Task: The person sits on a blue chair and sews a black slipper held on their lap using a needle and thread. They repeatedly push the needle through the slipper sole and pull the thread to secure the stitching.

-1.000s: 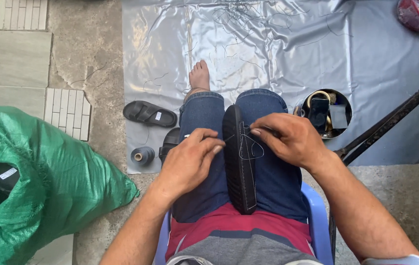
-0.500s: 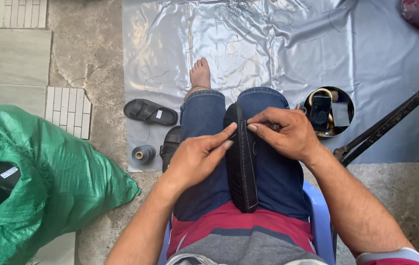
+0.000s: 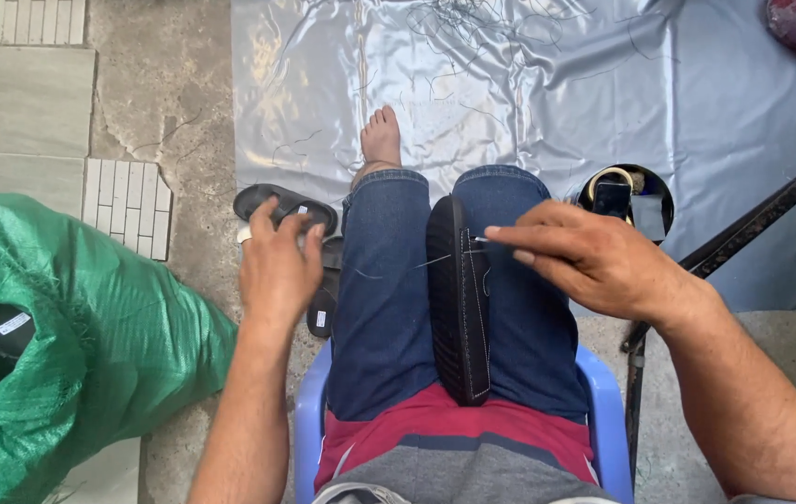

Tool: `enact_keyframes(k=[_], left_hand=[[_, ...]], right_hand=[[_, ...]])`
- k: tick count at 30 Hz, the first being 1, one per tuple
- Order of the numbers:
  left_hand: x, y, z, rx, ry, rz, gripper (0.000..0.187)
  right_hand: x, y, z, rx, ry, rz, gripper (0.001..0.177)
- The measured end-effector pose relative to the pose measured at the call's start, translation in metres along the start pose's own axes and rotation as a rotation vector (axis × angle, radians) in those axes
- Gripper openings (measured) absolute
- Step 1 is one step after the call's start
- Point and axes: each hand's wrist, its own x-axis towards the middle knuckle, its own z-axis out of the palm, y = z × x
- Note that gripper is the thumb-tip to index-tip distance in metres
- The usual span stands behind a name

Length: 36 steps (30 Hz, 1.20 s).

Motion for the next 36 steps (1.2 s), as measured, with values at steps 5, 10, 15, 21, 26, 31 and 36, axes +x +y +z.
enact_keyframes(k=[5, 10, 15, 21, 26, 31, 36], left_hand=[[-0.006, 0.062, -0.024, -0.622, -0.147, 0.417, 0.032], [-0.011, 0.082, -0.007, -0.925, -0.277, 0.481, 0.051], [-0.011, 0.084, -0.001, -0.967, -0.313, 0.374, 0.051], [-0.011, 0.086, -0.004, -0.993, -0.331, 0.332, 0.049], [-0.012, 0.084, 0.003, -1.024, -0.334, 0.314, 0.049], [-0.011, 0.084, 0.010, -0.942, -0.390, 0.294, 0.047], [-0.010, 0.081, 0.017, -0.964, -0.348, 0.299, 0.046]], right_hand=[[0.017, 0.003, -0.002, -0.094, -0.087, -0.063, 0.025], [0.022, 0.007, -0.002, -0.137, -0.119, -0.061, 0.026], [0.024, 0.007, -0.004, -0.092, -0.137, -0.026, 0.030], [0.027, 0.008, -0.004, -0.088, -0.178, 0.007, 0.034], [0.025, 0.004, -0.002, -0.217, -0.186, 0.015, 0.035], [0.018, 0.000, 0.007, -0.687, -0.220, -0.078, 0.037], [0.017, 0.012, 0.017, -0.599, -0.088, -0.125, 0.034]])
